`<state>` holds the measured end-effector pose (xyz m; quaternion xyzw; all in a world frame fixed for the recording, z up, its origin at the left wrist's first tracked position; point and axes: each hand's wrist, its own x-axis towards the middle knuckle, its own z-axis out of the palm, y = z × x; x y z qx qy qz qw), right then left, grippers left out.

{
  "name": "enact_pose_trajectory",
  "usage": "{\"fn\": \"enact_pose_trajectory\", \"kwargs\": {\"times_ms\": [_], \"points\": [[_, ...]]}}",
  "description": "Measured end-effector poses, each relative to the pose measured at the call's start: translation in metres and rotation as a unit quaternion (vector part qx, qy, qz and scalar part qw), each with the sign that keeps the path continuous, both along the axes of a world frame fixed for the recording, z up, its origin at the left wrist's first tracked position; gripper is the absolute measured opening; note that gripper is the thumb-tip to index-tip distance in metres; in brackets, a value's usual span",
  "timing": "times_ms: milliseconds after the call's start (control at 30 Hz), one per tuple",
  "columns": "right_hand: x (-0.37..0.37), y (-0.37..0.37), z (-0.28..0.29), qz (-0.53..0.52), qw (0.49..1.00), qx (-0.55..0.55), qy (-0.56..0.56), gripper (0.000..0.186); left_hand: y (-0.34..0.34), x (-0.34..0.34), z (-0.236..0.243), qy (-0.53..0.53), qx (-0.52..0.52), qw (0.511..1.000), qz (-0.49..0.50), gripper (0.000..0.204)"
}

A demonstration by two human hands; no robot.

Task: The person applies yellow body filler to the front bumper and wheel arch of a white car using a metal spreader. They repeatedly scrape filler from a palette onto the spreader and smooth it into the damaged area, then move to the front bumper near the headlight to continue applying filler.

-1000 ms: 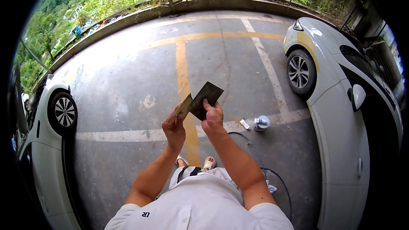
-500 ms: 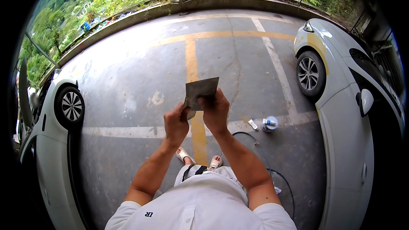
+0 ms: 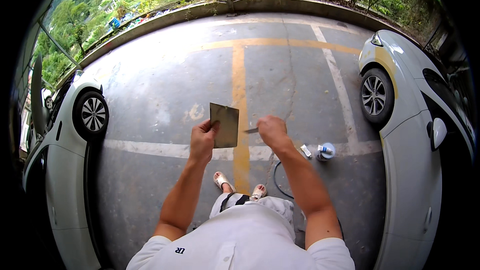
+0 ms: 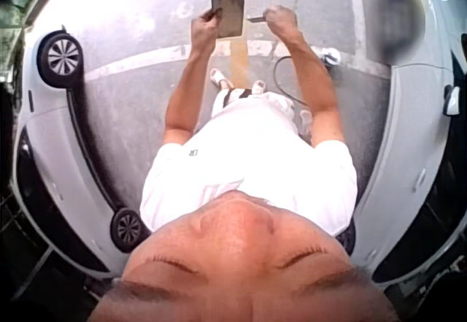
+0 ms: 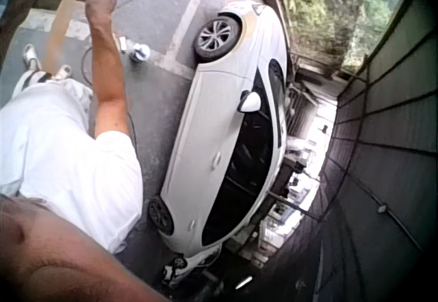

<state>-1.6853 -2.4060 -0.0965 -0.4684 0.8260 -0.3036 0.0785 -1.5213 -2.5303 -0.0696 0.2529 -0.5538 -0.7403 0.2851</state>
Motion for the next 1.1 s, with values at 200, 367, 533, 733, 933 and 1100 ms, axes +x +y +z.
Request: {"fn": "enact_pose_trajectory", "kwargs": {"times_ms": [200,367,533,733,933,1100], "points": [[0.051,-0.011,0.033,-0.040,0.939,-0.282,0.193,0.020,0.014,-0.013,-0.037,0.158,0.055,0.983,0.069,0.017],[-0.055,0.032,-0.068,-0.152,0.967,0.196,0.063,0.014,0.012,-0.024,-0.019,0.080,0.038,0.996,0.020,0.016],[-0.018,0.062,-0.064,-0.189,0.975,-0.053,0.102,0.015,-0.028,-0.024,-0.044,0.051,0.255,0.964,-0.058,0.029],[0.034,0.031,0.015,-0.238,0.936,-0.260,-0.015,0.013,-0.035,-0.038,-0.061,0.055,0.324,0.940,-0.090,0.020],[0.039,0.032,0.054,-0.017,0.918,-0.365,0.156,0.031,-0.018,-0.050,-0.046,0.060,0.377,0.915,-0.129,0.020],[0.060,0.022,0.052,0.062,0.924,-0.318,0.203,0.039,0.002,-0.054,-0.026,0.052,0.467,0.848,-0.243,0.042]]}}
